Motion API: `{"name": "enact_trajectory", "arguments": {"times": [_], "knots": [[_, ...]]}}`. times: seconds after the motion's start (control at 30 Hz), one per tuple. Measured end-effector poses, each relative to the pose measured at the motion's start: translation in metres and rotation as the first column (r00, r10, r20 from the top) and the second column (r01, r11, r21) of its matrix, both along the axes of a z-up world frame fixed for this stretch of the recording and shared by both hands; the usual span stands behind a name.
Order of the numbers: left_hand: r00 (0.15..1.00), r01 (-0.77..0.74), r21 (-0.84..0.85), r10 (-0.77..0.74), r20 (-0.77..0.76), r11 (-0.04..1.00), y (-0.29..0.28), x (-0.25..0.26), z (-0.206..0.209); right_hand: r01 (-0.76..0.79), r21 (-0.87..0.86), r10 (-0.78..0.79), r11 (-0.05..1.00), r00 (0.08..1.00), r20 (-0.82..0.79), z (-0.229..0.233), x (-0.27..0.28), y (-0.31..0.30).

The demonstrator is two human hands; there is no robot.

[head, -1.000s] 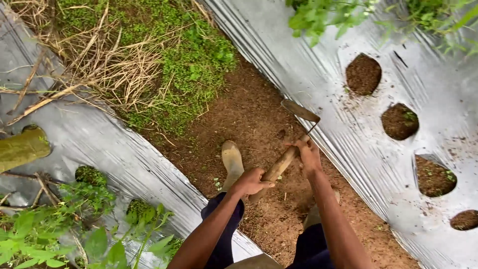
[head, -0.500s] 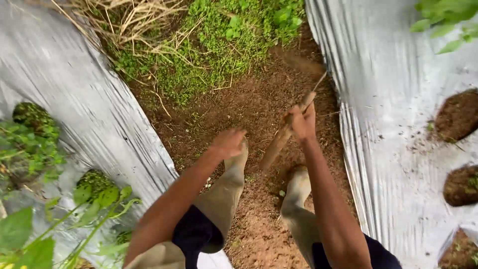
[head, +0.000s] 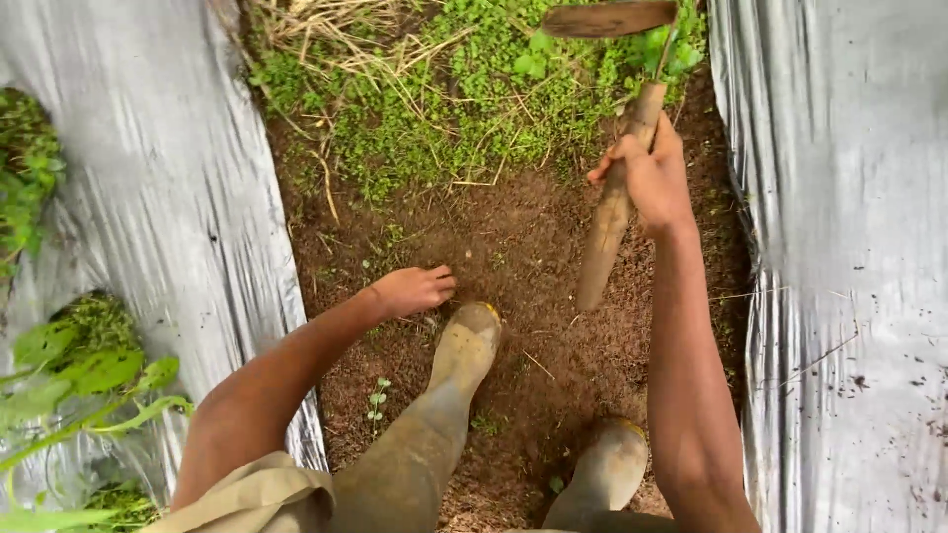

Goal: The person uses a hand hoe to remove weeds and dry straw from the soil between two rows of plants covered with plastic mulch. They repeatedly strike the ground to loosen the soil and pull out the unwanted vegetation by hand.

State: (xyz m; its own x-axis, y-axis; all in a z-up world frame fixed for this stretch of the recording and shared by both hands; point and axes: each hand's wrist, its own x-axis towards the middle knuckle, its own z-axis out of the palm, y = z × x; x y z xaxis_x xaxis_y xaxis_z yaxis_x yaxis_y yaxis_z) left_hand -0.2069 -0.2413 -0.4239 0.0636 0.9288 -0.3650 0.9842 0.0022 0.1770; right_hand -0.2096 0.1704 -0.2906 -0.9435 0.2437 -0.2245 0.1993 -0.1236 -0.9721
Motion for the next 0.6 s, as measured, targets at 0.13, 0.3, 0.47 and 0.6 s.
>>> {"name": "enact_trajectory", "arguments": {"times": [0.13,0.3,0.47,0.6], "knots": [[0.972,-0.201,-0.152,0.178,-0.151,0.968,0.001,-0.029,0.053,0.017,-0.034,-0.017,0.999,1.0,0.004,0.046,0.011,-0.022],[0.758,-0.62,-0.105,0.558,-0.339,0.778,-0.024,-0.049,0.086,0.168,-0.226,-0.162,0.96,0.986,0.045,0.022,0.025,-0.031],[0.597,-0.802,-0.159,0.769,-0.227,0.575,-0.025,-0.005,0.058,0.243,-0.236,-0.225,0.941,0.969,0.102,-0.004,0.043,-0.02],[0.589,-0.804,-0.059,0.778,-0.217,0.592,-0.051,-0.01,-0.021,0.362,-0.252,-0.318,0.897,0.927,0.198,-0.036,0.054,0.003]]}}
